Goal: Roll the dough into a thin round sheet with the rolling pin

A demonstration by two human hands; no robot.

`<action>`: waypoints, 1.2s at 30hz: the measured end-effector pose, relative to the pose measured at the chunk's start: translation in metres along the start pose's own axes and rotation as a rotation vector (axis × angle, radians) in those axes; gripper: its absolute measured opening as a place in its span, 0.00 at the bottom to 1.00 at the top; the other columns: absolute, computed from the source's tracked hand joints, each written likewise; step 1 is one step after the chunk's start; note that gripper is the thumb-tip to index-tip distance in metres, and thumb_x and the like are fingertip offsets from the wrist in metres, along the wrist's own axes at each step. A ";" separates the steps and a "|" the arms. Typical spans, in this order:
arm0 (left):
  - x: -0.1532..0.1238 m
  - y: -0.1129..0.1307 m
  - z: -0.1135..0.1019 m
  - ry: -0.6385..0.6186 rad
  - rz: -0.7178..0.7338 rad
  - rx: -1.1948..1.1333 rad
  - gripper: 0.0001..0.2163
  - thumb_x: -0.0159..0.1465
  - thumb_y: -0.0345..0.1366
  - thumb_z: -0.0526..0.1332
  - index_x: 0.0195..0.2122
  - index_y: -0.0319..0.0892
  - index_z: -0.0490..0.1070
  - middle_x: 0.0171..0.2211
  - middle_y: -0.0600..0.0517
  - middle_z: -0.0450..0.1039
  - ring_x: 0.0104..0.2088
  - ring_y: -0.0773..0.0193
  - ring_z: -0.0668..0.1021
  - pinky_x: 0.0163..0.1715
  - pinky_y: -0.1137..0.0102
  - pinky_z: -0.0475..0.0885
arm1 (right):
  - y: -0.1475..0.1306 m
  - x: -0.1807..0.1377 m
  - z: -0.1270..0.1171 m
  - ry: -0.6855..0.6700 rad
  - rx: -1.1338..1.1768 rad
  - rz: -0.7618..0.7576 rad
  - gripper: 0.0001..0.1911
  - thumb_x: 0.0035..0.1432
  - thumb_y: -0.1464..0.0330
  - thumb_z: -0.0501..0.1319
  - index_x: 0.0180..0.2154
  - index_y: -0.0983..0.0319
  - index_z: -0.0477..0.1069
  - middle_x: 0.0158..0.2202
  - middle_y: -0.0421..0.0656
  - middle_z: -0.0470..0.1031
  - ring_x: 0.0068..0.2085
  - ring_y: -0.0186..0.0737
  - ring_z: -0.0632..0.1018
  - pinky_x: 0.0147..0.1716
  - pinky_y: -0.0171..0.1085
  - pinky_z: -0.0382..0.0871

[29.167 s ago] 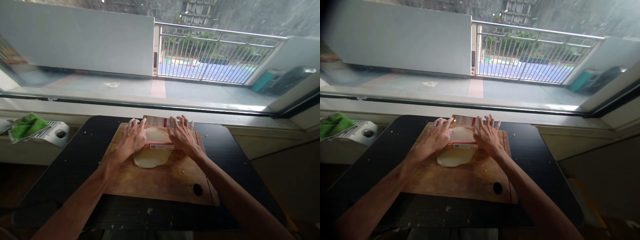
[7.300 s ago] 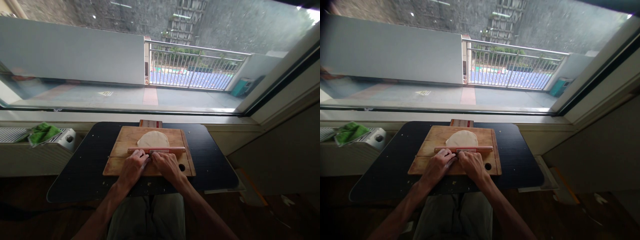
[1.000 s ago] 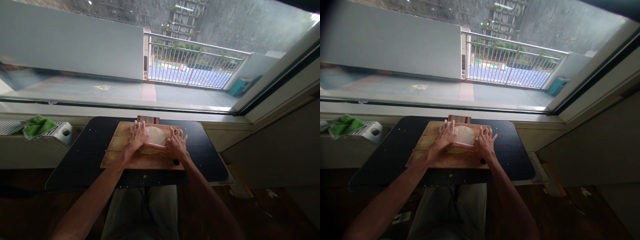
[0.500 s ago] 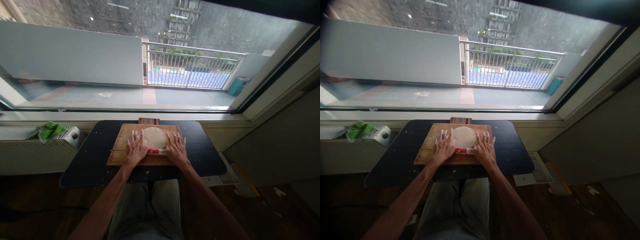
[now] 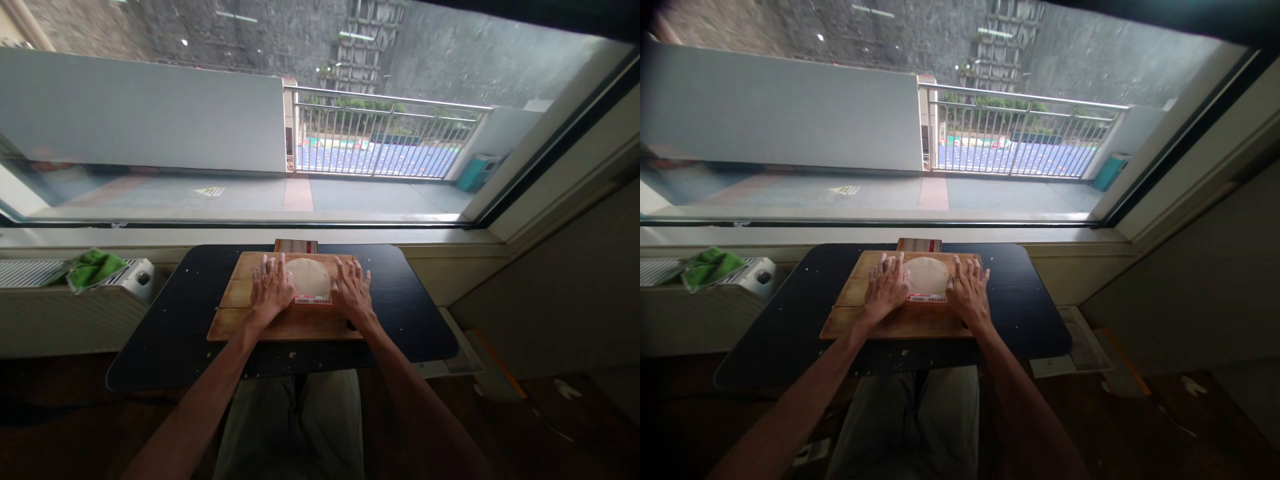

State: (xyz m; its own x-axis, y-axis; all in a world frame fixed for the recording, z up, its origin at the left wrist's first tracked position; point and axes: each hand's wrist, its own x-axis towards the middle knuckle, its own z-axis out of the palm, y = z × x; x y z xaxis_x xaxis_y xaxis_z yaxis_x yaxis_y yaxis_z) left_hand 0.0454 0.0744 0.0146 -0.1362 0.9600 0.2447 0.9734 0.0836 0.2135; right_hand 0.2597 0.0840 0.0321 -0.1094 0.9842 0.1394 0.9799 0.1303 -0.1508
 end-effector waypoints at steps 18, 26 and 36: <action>0.059 -0.002 0.019 0.040 0.048 -0.028 0.21 0.79 0.37 0.51 0.65 0.34 0.74 0.68 0.27 0.73 0.76 0.34 0.69 0.71 0.39 0.70 | -0.001 0.072 0.008 -0.106 0.064 0.039 0.32 0.81 0.62 0.44 0.80 0.60 0.56 0.80 0.58 0.60 0.81 0.62 0.56 0.76 0.71 0.48; 0.017 -0.002 0.013 -0.045 0.041 0.005 0.29 0.78 0.41 0.51 0.77 0.35 0.66 0.76 0.31 0.65 0.81 0.34 0.59 0.77 0.36 0.59 | -0.010 0.034 -0.003 -0.107 0.044 -0.002 0.33 0.83 0.57 0.45 0.81 0.58 0.54 0.81 0.58 0.58 0.82 0.63 0.54 0.76 0.71 0.48; -0.049 0.002 -0.006 0.036 0.027 0.022 0.28 0.78 0.39 0.51 0.77 0.37 0.66 0.76 0.32 0.66 0.81 0.36 0.58 0.76 0.35 0.59 | -0.012 -0.025 -0.004 0.067 0.031 -0.091 0.31 0.81 0.57 0.51 0.78 0.60 0.62 0.78 0.59 0.64 0.80 0.61 0.59 0.78 0.67 0.49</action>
State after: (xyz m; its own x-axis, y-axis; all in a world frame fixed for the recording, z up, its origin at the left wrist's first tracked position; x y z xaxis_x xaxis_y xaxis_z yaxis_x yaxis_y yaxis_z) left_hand 0.0526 0.0263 0.0087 -0.1163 0.9519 0.2836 0.9805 0.0646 0.1854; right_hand 0.2513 0.0571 0.0346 -0.1857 0.9579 0.2190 0.9607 0.2238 -0.1643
